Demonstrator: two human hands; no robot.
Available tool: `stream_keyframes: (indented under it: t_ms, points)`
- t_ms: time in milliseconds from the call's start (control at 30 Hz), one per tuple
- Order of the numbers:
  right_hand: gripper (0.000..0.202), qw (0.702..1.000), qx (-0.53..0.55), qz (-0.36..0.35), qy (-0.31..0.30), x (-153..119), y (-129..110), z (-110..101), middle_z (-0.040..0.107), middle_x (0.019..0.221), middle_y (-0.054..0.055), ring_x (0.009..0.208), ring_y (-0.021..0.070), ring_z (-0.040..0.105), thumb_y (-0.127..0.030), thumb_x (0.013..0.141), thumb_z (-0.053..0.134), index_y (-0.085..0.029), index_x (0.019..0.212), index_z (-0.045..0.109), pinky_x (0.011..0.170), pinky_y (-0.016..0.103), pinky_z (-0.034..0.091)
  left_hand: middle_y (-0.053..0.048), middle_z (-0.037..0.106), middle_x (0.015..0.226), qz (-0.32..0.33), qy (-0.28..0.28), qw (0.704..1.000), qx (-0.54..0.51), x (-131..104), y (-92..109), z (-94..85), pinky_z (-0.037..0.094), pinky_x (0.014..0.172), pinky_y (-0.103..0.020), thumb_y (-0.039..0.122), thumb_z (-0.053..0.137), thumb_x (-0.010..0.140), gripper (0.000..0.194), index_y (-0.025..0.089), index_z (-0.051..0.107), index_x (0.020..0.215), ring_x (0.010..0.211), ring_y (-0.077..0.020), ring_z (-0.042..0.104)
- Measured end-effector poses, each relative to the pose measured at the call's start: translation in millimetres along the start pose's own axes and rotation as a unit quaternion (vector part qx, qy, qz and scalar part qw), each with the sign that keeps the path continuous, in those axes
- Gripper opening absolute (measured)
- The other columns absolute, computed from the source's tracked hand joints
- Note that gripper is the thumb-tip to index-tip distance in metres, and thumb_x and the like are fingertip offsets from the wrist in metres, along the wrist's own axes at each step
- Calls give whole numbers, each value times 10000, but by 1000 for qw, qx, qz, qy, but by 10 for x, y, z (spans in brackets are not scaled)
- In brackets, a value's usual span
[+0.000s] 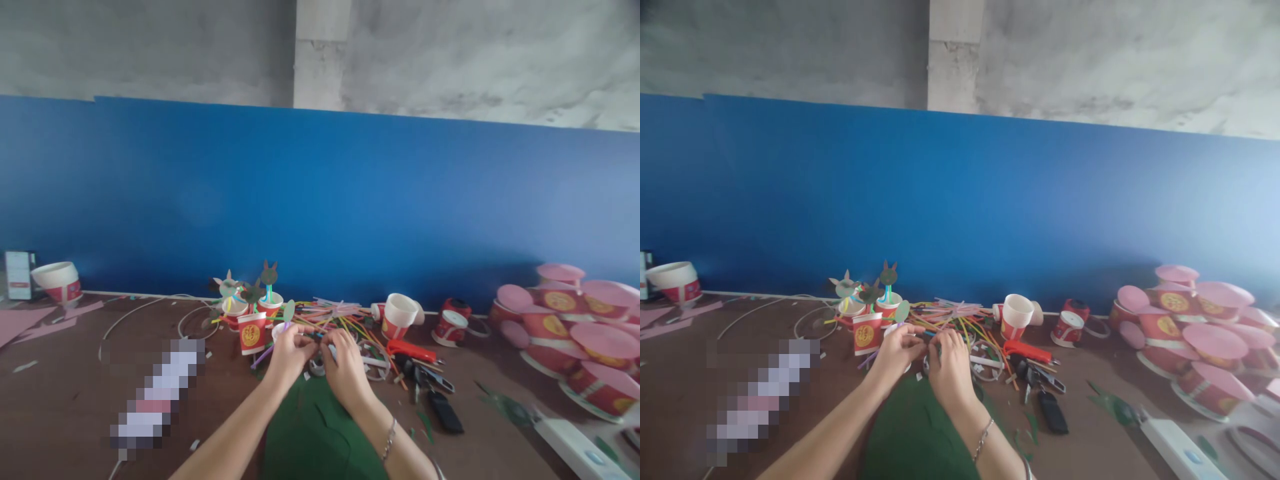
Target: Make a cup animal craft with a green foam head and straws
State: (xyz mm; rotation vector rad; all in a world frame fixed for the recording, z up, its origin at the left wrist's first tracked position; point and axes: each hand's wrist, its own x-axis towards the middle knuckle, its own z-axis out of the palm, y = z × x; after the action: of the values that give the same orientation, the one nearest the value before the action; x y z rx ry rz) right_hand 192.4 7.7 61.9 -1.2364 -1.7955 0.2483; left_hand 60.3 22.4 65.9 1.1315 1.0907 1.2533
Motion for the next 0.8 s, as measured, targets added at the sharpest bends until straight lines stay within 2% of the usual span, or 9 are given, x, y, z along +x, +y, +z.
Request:
stream_keyframes:
  t_ms: [100, 233, 367, 567, 700, 800]
  points:
    - [125, 998, 53, 33, 16, -13, 6, 41, 573, 743, 57, 741, 211, 510, -189, 797, 466, -202, 694, 535, 695, 317, 393, -10, 652, 592, 4, -1, 1000, 13, -2, 12, 1, 417, 515, -225, 227, 703, 583, 224, 147, 638, 781, 530, -144, 596]
    - [161, 984, 143, 102, 13, -3, -21, 54, 585, 691, 34, 669, 191, 520, -270, 795, 494, -200, 659, 546, 621, 284, 390, -29, 655, 626, 50, -4, 996, 68, -19, 57, -8, 420, 565, -234, 336, 700, 620, 205, 145, 667, 686, 600, -163, 595]
    - [161, 973, 185, 139, 1, 25, -37, 20, 600, 648, 25, 610, 182, 529, -309, 767, 535, -186, 675, 581, 573, 272, 386, -20, 637, 607, 63, -8, 992, 108, -48, 112, -15, 389, 569, -227, 343, 648, 677, 196, 150, 672, 656, 591, -156, 559]
    - [183, 960, 230, 158, 15, 68, -30, -34, 674, 746, 50, 684, 204, 583, -338, 713, 613, -173, 784, 652, 619, 275, 425, -15, 603, 589, 90, -9, 988, 127, -57, 126, -12, 375, 577, -218, 297, 632, 674, 168, 167, 641, 569, 621, -163, 536]
    - [212, 964, 215, 152, -12, 83, -23, -50, 606, 591, 16, 573, 165, 514, -365, 717, 593, -182, 611, 600, 524, 245, 366, -3, 571, 536, 93, -21, 985, 144, -50, 100, -3, 367, 525, -213, 292, 613, 686, 189, 171, 613, 541, 575, -157, 525]
    - [213, 965, 210, 153, -8, 85, -24, -59, 568, 561, 2, 540, 145, 469, -353, 716, 579, -182, 589, 575, 496, 234, 334, -3, 570, 508, 92, -20, 985, 143, -47, 92, 2, 379, 512, -217, 308, 618, 691, 195, 172, 628, 551, 557, -161, 536]
